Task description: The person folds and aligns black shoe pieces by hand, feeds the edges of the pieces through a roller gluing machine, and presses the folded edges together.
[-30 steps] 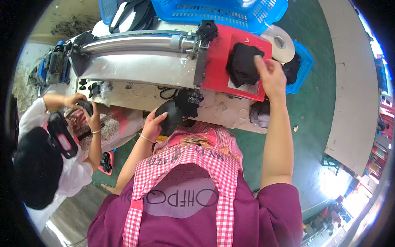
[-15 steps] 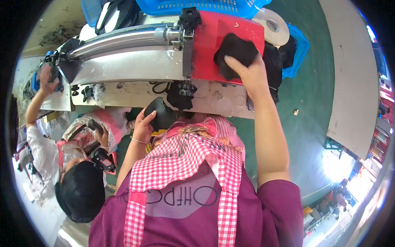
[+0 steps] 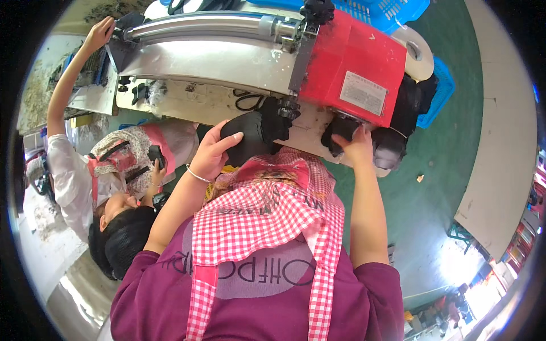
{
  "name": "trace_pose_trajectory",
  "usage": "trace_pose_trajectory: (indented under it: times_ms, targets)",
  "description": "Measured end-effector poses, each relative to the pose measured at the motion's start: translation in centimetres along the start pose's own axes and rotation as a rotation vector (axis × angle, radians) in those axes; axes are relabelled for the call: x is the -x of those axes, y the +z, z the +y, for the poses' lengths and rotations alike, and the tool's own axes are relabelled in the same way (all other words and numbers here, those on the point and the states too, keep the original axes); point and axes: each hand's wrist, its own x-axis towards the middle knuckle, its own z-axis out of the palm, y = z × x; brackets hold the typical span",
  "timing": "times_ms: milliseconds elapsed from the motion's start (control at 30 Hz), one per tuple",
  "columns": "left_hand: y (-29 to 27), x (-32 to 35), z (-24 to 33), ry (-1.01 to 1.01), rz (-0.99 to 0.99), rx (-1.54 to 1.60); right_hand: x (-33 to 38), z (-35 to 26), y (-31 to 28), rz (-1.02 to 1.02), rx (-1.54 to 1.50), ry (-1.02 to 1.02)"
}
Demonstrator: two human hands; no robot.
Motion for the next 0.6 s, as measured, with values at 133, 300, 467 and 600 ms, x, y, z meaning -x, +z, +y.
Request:
trace_pose_trajectory:
  times_ms: [133, 300, 467, 600]
  targets:
    - [0.8, 1.0, 0.3, 0.036, -0.031, -0.053, 3.7, -8.6, -5.8, -0.177, 0.365, -0.008]
    - [1.7, 1.2, -1.3, 0.248, -0.221, -0.570, 5.5, -17.2, -4.5, -0.271, -0.533, -0.380]
    - [1.5, 0.8, -1.2, 0.264, -0.063, -0.718, 4.2, -19.9, -3.0, -0.495, -0.557, -0.282]
    - [1.9, -2.2, -1.2, 0.275, 0.130, 0.068, 0.8, -24.4, -2.7, -0.248, -0.614, -0.507]
